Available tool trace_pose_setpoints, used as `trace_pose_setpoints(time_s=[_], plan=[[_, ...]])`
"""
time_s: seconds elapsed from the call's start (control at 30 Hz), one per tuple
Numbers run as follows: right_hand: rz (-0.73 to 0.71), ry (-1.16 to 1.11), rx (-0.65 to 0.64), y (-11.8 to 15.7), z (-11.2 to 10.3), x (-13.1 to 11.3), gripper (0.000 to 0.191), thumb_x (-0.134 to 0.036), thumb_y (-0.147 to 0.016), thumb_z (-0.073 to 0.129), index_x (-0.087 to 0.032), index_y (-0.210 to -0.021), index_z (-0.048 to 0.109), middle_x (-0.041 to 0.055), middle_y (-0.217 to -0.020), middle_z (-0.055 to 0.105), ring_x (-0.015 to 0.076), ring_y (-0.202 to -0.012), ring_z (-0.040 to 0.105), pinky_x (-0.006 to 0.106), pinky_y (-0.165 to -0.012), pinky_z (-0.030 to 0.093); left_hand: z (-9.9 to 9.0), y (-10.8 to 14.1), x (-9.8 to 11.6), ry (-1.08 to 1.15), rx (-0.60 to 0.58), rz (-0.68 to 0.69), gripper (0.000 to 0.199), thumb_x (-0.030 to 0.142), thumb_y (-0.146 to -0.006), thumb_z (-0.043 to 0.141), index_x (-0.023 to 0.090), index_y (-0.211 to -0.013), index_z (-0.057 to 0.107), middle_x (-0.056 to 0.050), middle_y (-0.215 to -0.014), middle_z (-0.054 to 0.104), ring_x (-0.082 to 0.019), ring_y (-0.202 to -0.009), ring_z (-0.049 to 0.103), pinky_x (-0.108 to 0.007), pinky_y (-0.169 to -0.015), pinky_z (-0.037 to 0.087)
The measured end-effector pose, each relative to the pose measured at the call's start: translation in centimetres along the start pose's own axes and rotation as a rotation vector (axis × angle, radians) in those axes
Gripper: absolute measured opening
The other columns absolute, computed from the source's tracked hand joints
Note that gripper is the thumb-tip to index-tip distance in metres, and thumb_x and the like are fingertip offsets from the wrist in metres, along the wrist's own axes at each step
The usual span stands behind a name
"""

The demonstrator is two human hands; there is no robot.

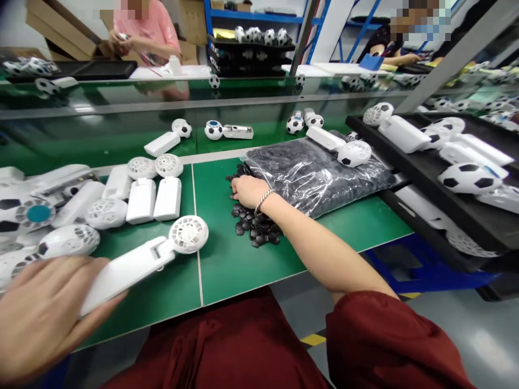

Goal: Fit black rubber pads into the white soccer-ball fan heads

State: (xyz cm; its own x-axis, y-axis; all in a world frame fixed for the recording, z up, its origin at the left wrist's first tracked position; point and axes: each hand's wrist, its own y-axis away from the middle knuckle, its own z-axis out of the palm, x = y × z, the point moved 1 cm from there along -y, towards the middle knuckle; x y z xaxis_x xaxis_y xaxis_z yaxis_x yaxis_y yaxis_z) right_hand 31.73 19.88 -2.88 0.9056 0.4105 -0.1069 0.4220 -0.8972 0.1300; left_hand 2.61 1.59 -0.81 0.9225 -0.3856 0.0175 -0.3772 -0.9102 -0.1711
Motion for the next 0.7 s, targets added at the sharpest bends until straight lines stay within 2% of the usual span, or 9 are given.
trace_pose_setpoints(time_s=[0.1,0.17,0.27,0.33,0.4,0.57,0.63,0.7], plan=[[-0.025,0.0,-0.016,-0.1,-0.1,-0.4,0.013,-0.027,-0.079,0.06,-0.016,-0.086,0.061,0.0093,-0.094,0.061,0.0199,-0.084,0.059,0.026,-0.07,0.044,1.5,0.6,1.1,-0.155,-0.047,0.068,0.037,0.048,-0.078,0.041,0.019,-0.086,0.063,-0.013,-0.081,0.061,-0.034,-0.078,0.056,-0.049,-0.072,0.04],[-0.028,0.0,0.008,0.3,0.2,-0.9,0.017,-0.027,-0.081,0.057,-0.015,-0.093,0.059,0.0114,-0.099,0.058,0.021,-0.086,0.058,0.028,-0.072,0.044,2.0,0.9,0.9,-0.159,-0.085,0.022,0.038,0.047,-0.081,0.039,0.019,-0.092,0.061,-0.013,-0.087,0.06,-0.033,-0.084,0.056,-0.048,-0.075,0.04],[-0.02,-0.007,0.039,0.8,0.7,-1.4,0.018,-0.025,-0.084,0.052,-0.016,-0.098,0.058,0.0113,-0.103,0.055,0.0193,-0.085,0.058,0.028,-0.072,0.043,2.1,0.8,0.4,-0.059,-0.125,-0.062,0.05,0.051,-0.079,0.044,0.017,-0.116,0.05,-0.014,-0.107,0.056,-0.034,-0.096,0.052,-0.048,-0.078,0.041],[-0.027,-0.019,0.047,0.7,0.9,-1.4,0.015,-0.024,-0.084,0.053,-0.016,-0.095,0.058,0.0098,-0.1,0.056,0.0178,-0.084,0.058,0.026,-0.072,0.043,1.9,-0.2,0.7,0.049,-0.115,-0.08,0.065,0.055,-0.075,0.05,0.019,-0.128,0.039,-0.014,-0.119,0.049,-0.034,-0.105,0.048,-0.047,-0.083,0.042],[-0.051,-0.036,0.053,0.3,0.8,-1.4,0.013,-0.022,-0.081,0.057,-0.015,-0.092,0.059,0.0091,-0.098,0.056,0.0168,-0.084,0.057,0.025,-0.073,0.042,1.6,-1.9,1.5,0.153,-0.104,-0.069,0.07,0.057,-0.073,0.053,0.021,-0.131,0.034,-0.012,-0.126,0.045,-0.033,-0.113,0.044,-0.046,-0.089,0.041],[-0.154,-0.092,0.056,0.6,0.3,-2.2,0.006,-0.015,-0.076,0.059,-0.014,-0.082,0.058,0.0051,-0.084,0.06,0.0135,-0.076,0.056,0.022,-0.069,0.041,2.2,-6.4,3.7,0.412,-0.205,-0.058,0.063,0.046,-0.072,0.058,0.021,-0.127,0.039,-0.009,-0.126,0.048,-0.029,-0.113,0.047,-0.042,-0.093,0.04],[-0.187,-0.145,0.077,1.7,0.2,-2.8,0.01,-0.014,-0.079,0.055,-0.015,-0.088,0.057,0.0026,-0.08,0.061,0.0123,-0.074,0.056,0.021,-0.068,0.041,2.8,-7.1,3.9,0.521,-0.214,-0.07,0.061,0.043,-0.073,0.059,0.022,-0.126,0.04,-0.007,-0.125,0.05,-0.027,-0.111,0.049,-0.039,-0.093,0.041],[-0.245,-0.26,0.131,3.4,0.0,-3.5,0.017,-0.013,-0.082,0.05,-0.015,-0.097,0.057,0.0029,-0.084,0.062,0.0125,-0.079,0.056,0.022,-0.073,0.042,3.3,-7.3,3.8,0.591,-0.206,-0.09,0.061,0.043,-0.072,0.06,0.022,-0.126,0.041,-0.006,-0.126,0.05,-0.025,-0.111,0.05,-0.037,-0.093,0.041]])
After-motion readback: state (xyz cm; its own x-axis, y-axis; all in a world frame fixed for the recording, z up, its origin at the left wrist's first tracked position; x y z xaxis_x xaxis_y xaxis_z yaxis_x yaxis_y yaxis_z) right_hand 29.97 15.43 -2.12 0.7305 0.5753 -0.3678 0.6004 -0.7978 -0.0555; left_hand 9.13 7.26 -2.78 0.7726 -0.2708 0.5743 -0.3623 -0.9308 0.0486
